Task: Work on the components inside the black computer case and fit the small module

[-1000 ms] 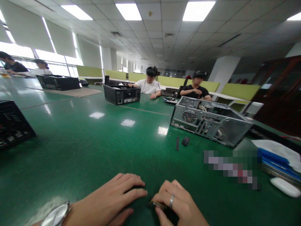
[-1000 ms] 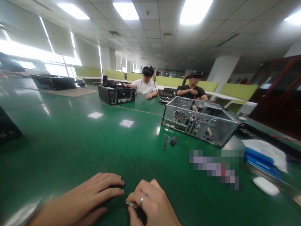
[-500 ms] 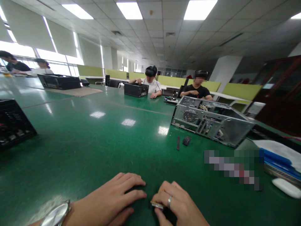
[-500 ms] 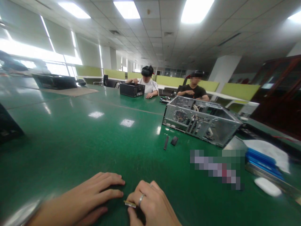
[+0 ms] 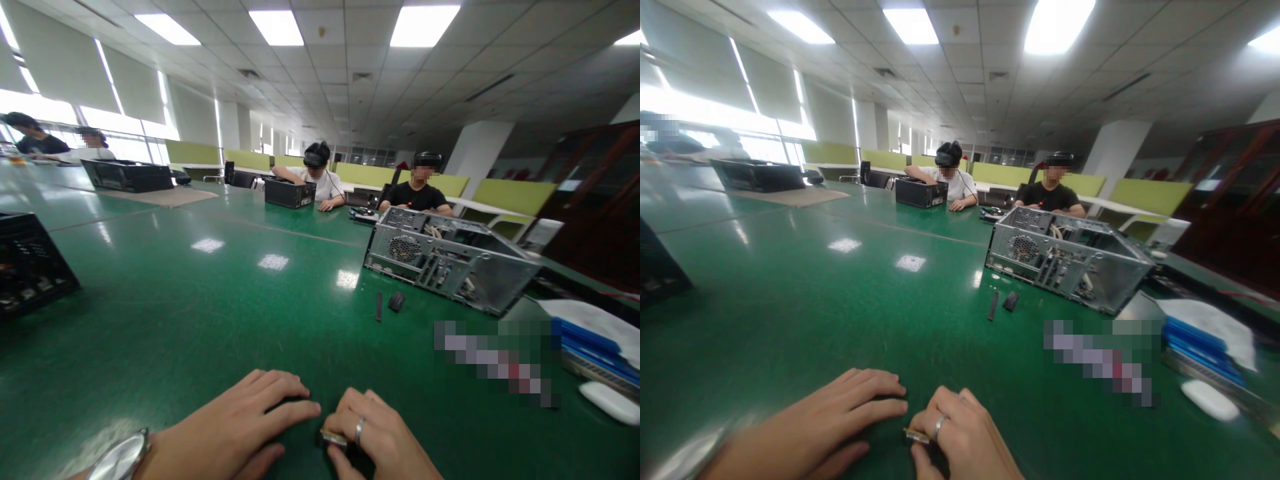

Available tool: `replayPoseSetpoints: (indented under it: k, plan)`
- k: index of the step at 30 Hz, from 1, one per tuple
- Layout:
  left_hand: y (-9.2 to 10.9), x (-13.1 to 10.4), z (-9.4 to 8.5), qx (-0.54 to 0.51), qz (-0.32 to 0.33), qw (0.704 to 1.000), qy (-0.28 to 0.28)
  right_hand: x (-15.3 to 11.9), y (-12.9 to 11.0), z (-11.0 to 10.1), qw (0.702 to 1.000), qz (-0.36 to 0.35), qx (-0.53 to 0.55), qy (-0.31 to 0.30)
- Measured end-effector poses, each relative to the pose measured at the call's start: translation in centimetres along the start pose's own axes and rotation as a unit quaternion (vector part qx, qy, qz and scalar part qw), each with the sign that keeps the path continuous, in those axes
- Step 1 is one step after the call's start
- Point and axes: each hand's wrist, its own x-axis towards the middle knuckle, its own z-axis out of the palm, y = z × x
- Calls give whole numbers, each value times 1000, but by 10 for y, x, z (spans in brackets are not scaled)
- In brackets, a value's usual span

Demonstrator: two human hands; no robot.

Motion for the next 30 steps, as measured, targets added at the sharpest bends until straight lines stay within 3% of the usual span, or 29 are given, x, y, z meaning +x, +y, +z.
replayPoseSetpoints:
  k: [6, 13, 19, 22, 27, 30]
  plan:
    - [2, 0, -1, -14, -2, 1000, 12, -4, -2, -5, 993, -38, -11, 115]
    - [1, -1, -1, -16, -2, 1000, 21, -4, 3, -2, 994, 27, 49, 90]
    - [-1, -4, 1, -13, -8, 1000, 18, -2, 3, 3, 993, 101, 53, -1]
    - [-2, -5, 2, -12, -12, 1000, 13, -2, 3, 0, 989, 112, 97, 20]
    - [-4, -6, 1, -16, -20, 1000, 12, -1, 6, -5, 963, 173, 175, 111]
    - [-7, -5, -1, -29, -16, 999, 11, 0, 7, -4, 957, 204, 182, 98]
